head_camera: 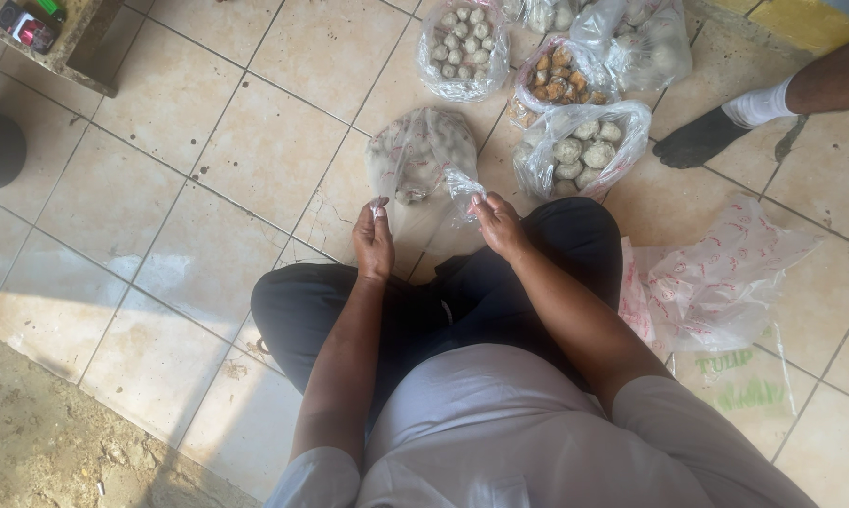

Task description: The person sits on a tiled floor and packs round food items into small plastic bags. They transfer items from larger bags into smaller ones, handling them by hand and arranging them on the floor.

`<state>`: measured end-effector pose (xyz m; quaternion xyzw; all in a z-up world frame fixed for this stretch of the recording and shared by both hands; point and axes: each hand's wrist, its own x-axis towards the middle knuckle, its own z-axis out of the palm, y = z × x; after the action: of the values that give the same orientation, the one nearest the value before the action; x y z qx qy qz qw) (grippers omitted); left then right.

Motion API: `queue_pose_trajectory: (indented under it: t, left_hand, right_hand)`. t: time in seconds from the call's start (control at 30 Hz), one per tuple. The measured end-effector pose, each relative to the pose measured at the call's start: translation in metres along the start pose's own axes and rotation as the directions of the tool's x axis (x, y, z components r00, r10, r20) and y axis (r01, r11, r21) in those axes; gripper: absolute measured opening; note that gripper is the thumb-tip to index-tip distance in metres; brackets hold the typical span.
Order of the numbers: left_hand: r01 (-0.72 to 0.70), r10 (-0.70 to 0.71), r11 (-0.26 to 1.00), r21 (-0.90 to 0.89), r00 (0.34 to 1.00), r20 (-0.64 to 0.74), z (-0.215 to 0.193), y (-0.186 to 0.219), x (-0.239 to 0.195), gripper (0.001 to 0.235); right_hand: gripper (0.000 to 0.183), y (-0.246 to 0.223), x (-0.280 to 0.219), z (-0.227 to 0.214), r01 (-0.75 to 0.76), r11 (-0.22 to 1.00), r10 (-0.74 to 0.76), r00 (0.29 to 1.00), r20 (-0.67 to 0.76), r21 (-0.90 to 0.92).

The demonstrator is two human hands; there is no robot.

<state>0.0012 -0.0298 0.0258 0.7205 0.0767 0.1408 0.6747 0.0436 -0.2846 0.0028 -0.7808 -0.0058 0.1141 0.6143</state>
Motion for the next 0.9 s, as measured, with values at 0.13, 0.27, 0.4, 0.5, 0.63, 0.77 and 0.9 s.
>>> queue_pose_trajectory:
  t: [0.13,0.27,0.4,0.5,0.63,0.77,0.9]
  left_hand:
    - [0.027,-0.028,0.999,0.029,1.000,0.011,0.0007,-0.0020,0.0017,0.034]
    - [0.050,-0.050,0.997,0.051,0.999,0.000,-0.0009,-0.0011,0.0005,0.036]
    - [0.030,-0.031,0.998,0.049,1.000,0.001,-0.0001,0.0030,0.0002,0.037]
    - [0.047,-0.048,0.995,0.088,0.999,0.008,0.0000,0.0054,0.0004,0.039]
    - [0.053,-0.054,0.995,0.083,0.998,0.015,-0.0003,0.0056,-0.0006,0.038]
    - [0.041,-0.044,0.996,0.084,0.999,0.032,0.0015,0.0049,-0.0003,0.036]
    - [0.021,-0.026,0.990,0.138,0.999,0.034,0.0018,0.0047,-0.0006,0.034]
  right_hand:
    - [0.050,-0.0012,0.0002,-0.0007,0.002,1.000,-0.002,1.000,-0.006,-0.007]
    - [0.050,-0.0027,-0.0011,0.0006,0.020,1.000,-0.020,1.000,-0.010,-0.014]
    - [0.051,-0.0061,-0.0017,0.0005,-0.022,0.999,0.022,1.000,-0.001,-0.048]
    - [0.051,-0.0085,-0.0015,-0.0007,-0.009,0.999,0.009,1.000,0.010,-0.040]
    - [0.051,-0.0084,-0.0035,-0.0003,0.001,0.999,0.000,1.000,0.020,-0.041]
    - [0.050,-0.0078,-0.0033,-0.0003,-0.007,0.999,0.008,1.000,0.023,-0.038]
    - [0.049,-0.0073,-0.0025,0.0005,0.021,0.999,-0.020,1.000,0.019,-0.047]
